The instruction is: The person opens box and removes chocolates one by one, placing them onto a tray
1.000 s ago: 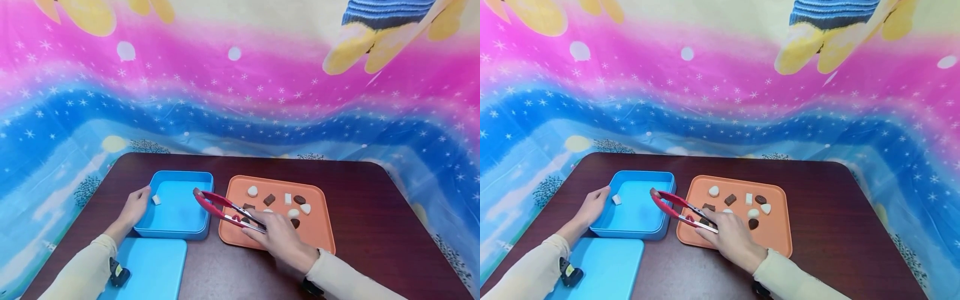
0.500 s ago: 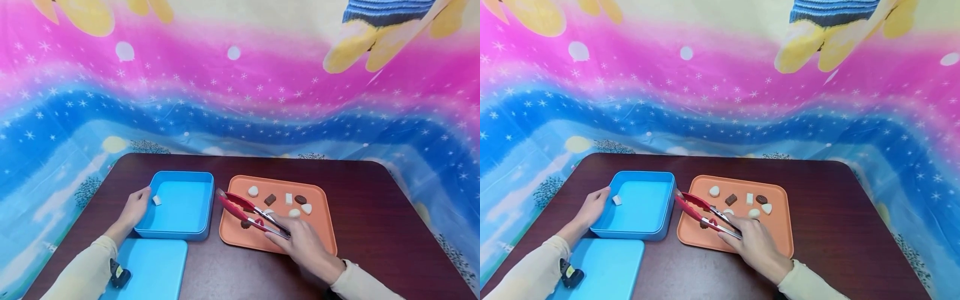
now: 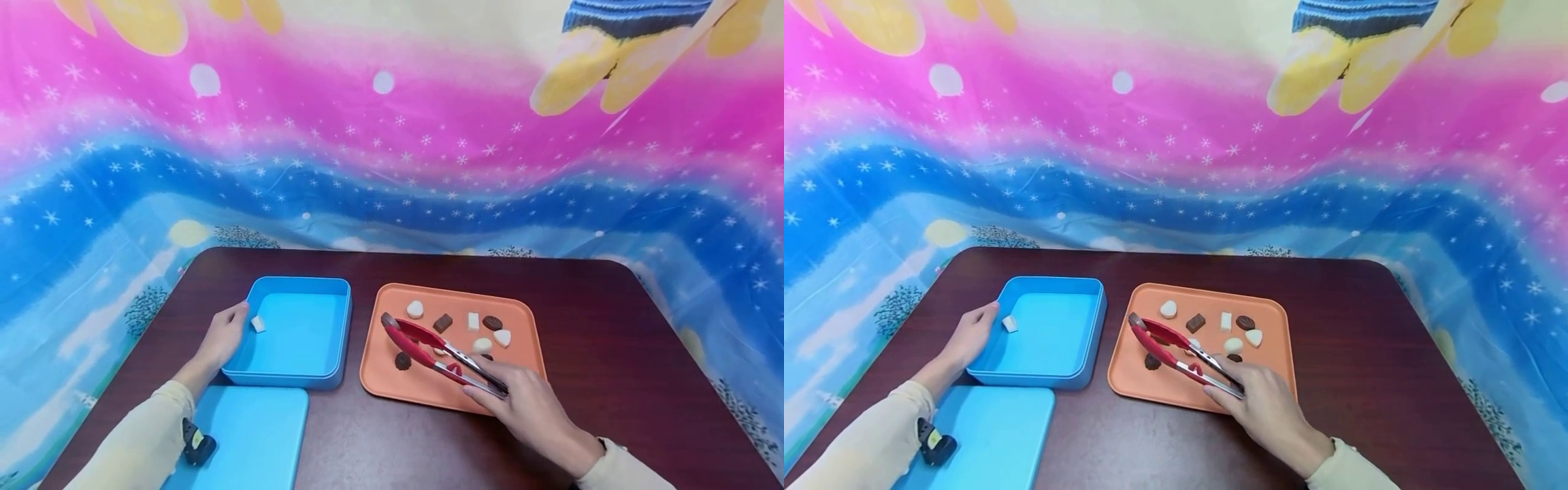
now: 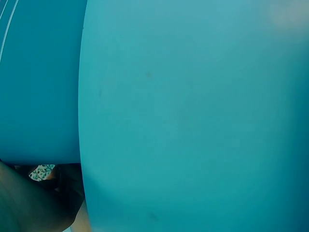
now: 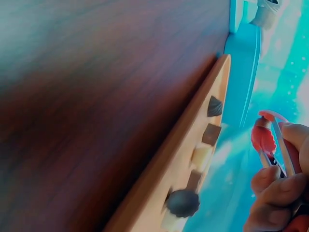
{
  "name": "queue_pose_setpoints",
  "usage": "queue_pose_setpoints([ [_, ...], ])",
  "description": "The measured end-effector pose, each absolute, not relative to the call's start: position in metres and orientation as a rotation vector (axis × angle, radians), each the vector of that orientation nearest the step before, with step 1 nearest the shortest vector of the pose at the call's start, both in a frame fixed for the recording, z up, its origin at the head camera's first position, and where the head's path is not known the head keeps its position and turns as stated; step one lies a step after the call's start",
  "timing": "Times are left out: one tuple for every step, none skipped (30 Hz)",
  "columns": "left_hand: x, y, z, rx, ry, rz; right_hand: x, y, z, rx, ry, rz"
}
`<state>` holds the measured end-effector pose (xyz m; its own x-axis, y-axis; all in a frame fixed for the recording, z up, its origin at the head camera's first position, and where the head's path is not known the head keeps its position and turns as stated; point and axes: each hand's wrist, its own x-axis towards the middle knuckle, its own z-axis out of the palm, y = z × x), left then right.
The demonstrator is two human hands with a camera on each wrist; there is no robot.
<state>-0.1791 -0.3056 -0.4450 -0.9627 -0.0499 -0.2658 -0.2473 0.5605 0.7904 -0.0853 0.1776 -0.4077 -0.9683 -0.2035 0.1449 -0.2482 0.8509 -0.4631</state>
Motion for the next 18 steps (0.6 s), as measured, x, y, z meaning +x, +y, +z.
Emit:
queue_pose_setpoints([
  [-0.179,-0.306,-0.445,-0.247,2.583,1.357,-0.084,0.181,-0.407,0.349,-2.944,0.749],
  [-0.18,-0.306,-0.445,-0.247,2.585,1.355,-0.083,0.184,-0.407,0.335,-2.952,0.745],
  [-0.18,-0.307,-0.444,-0.248,2.585,1.352,-0.082,0.188,-0.407,0.321,-2.963,0.74],
  [-0.18,-0.307,-0.444,-0.251,2.587,1.35,-0.081,0.191,-0.407,0.311,-2.971,0.737],
  [-0.181,-0.307,-0.444,-0.254,2.588,1.345,-0.08,0.194,-0.408,0.314,-2.969,0.736],
  [-0.181,-0.307,-0.444,-0.257,2.587,1.347,-0.079,0.197,-0.409,0.325,-2.962,0.733],
  [-0.181,-0.307,-0.444,-0.255,2.584,1.35,-0.078,0.201,-0.409,0.339,-2.959,0.731],
  [-0.182,-0.306,-0.444,-0.254,2.583,1.35,-0.077,0.204,-0.41,0.36,-2.95,0.722],
  [-0.182,-0.306,-0.444,-0.253,2.584,1.347,-0.076,0.207,-0.411,0.375,-2.946,0.712],
  [-0.182,-0.305,-0.445,-0.251,2.587,1.345,-0.075,0.21,-0.412,0.39,-2.942,0.707],
  [-0.183,-0.305,-0.445,-0.25,2.588,1.342,-0.074,0.213,-0.413,0.407,-2.936,0.694],
  [-0.183,-0.304,-0.446,-0.25,2.588,1.34,-0.073,0.216,-0.414,0.419,-2.935,0.68],
  [-0.183,-0.304,-0.446,-0.249,2.588,1.335,-0.072,0.219,-0.415,0.426,-2.938,0.67],
  [-0.183,-0.304,-0.446,-0.253,2.59,1.33,-0.071,0.222,-0.415,0.43,-2.939,0.661],
  [-0.183,-0.304,-0.446,-0.256,2.589,1.327,-0.071,0.225,-0.415,0.428,-2.945,0.658],
  [-0.182,-0.304,-0.446,-0.259,2.59,1.325,-0.07,0.228,-0.415,0.432,-2.956,0.66],
  [-0.182,-0.305,-0.446,-0.262,2.589,1.325,-0.07,0.231,-0.415,0.435,-2.97,0.662],
  [-0.182,-0.305,-0.446,-0.265,2.59,1.324,-0.069,0.234,-0.415,0.438,-2.99,0.667],
])
